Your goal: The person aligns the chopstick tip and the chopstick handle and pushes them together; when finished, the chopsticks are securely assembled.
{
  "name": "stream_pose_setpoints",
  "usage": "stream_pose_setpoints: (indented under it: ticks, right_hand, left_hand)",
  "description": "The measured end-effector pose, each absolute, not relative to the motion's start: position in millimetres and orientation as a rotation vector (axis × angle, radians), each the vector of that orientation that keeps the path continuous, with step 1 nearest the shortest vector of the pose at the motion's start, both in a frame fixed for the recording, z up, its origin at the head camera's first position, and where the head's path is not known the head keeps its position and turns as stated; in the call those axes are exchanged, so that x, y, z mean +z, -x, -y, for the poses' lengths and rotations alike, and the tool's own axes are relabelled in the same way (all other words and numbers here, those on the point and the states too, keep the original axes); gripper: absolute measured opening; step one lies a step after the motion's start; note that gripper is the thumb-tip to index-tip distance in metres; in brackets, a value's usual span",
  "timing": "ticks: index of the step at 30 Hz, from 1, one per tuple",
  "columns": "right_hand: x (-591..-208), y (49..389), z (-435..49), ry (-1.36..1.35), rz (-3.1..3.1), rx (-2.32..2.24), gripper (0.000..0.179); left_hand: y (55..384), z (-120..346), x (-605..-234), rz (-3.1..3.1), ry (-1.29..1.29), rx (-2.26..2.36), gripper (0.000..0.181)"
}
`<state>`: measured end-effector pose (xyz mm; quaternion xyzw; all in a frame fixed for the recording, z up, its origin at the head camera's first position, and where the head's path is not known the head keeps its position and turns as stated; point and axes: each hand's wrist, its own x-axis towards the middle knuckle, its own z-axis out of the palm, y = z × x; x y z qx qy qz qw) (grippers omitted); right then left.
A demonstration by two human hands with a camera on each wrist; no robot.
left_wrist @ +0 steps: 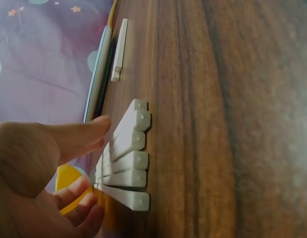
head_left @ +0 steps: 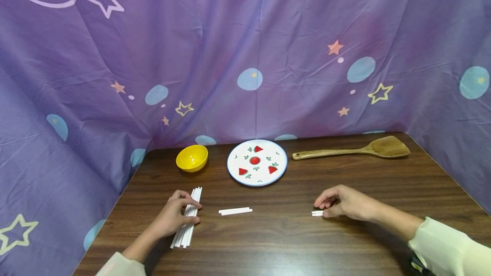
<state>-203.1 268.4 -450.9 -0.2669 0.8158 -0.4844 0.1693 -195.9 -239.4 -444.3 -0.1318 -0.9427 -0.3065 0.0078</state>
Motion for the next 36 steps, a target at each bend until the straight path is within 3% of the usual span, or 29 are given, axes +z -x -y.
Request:
stream_pose_setpoints:
  ticks: [12,20,36]
  right_hand:
    - [-452,201,-266,0.786,-2.428,-1.29,0.024]
    - [-454,201,-265,0.846,-2.513,-1.227,0.018]
    - [-455,201,-261,0.865,-2.523,-1.213,0.011]
  left_hand:
    - [209,204,-436,2.907,0.61,-0.849,0.022]
    - [218,165,-434,2.914,0.878,-1.053,0.025]
    - [223,129,-439,2.977,1.013,-0.889,0.016]
